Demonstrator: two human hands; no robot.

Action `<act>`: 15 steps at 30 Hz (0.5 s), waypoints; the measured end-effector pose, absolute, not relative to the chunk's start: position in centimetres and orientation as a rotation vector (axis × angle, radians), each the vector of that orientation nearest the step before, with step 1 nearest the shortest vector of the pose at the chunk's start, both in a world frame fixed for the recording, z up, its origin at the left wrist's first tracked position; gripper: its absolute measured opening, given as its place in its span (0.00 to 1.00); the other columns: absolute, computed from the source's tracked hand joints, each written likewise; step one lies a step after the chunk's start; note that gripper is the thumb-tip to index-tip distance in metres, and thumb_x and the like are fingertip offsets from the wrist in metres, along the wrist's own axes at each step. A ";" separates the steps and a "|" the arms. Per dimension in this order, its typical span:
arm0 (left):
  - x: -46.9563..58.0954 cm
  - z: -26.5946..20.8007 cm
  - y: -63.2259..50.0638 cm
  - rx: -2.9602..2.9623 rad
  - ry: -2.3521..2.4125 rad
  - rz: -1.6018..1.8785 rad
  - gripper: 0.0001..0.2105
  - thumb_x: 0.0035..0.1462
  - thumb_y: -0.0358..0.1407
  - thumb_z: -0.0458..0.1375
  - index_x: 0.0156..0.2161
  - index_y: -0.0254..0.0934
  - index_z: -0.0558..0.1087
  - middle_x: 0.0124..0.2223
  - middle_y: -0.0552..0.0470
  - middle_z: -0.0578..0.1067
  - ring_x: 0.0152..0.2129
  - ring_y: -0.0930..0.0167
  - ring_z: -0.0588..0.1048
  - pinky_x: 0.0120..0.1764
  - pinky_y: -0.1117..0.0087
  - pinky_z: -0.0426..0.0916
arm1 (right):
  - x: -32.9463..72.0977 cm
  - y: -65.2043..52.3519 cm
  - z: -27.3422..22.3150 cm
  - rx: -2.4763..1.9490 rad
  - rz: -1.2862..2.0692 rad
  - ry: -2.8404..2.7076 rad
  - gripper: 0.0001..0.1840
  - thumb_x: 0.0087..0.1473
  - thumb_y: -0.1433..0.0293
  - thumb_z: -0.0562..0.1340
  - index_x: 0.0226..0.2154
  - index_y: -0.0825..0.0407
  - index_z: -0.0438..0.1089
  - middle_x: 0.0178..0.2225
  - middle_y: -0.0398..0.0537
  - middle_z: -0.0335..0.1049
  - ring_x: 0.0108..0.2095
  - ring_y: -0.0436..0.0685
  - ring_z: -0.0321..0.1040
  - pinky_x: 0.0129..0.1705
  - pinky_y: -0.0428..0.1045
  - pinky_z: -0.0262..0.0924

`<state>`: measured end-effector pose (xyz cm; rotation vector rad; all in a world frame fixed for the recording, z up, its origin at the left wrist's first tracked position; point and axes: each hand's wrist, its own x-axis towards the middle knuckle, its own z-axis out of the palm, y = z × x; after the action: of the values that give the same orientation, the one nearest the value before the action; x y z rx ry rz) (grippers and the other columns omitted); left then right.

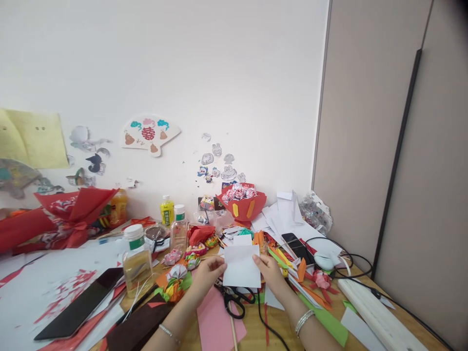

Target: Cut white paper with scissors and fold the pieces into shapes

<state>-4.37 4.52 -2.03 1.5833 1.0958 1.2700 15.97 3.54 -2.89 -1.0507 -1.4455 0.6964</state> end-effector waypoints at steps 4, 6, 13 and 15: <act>-4.3 -1.0 3.7 1.411 1.049 1.259 0.16 0.33 0.44 0.66 0.25 0.33 0.71 0.23 0.56 0.71 0.20 0.75 0.68 0.26 0.73 0.64 | 16.0 3.1 -2.4 -1.002 0.877 -1.391 0.26 0.43 0.46 0.56 0.16 0.50 0.51 0.17 0.37 0.46 0.21 0.48 0.46 0.21 0.45 0.43; -4.1 -0.8 3.4 1.388 1.025 1.242 0.17 0.32 0.44 0.67 0.24 0.33 0.71 0.22 0.56 0.71 0.20 0.75 0.68 0.26 0.73 0.64 | 16.0 2.9 -2.2 -0.989 0.919 -1.356 0.26 0.42 0.46 0.57 0.16 0.51 0.53 0.18 0.38 0.48 0.22 0.48 0.46 0.22 0.45 0.43; -4.0 -0.9 3.4 1.387 1.014 1.244 0.18 0.30 0.45 0.68 0.24 0.34 0.71 0.22 0.56 0.72 0.20 0.74 0.69 0.27 0.72 0.65 | 16.1 3.0 -2.2 -0.967 0.927 -1.293 0.27 0.40 0.46 0.60 0.16 0.53 0.59 0.16 0.38 0.53 0.21 0.48 0.50 0.23 0.45 0.47; -4.0 -0.9 3.4 1.387 1.018 1.245 0.18 0.30 0.45 0.67 0.25 0.34 0.71 0.22 0.55 0.73 0.21 0.73 0.70 0.27 0.72 0.65 | 16.1 3.0 -2.3 -0.958 0.929 -1.284 0.27 0.40 0.46 0.60 0.16 0.54 0.61 0.16 0.38 0.55 0.21 0.48 0.51 0.23 0.45 0.48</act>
<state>-4.02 3.37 -0.94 1.3875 1.0182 1.2450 16.06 3.03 -2.30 -0.9584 -1.2836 0.9288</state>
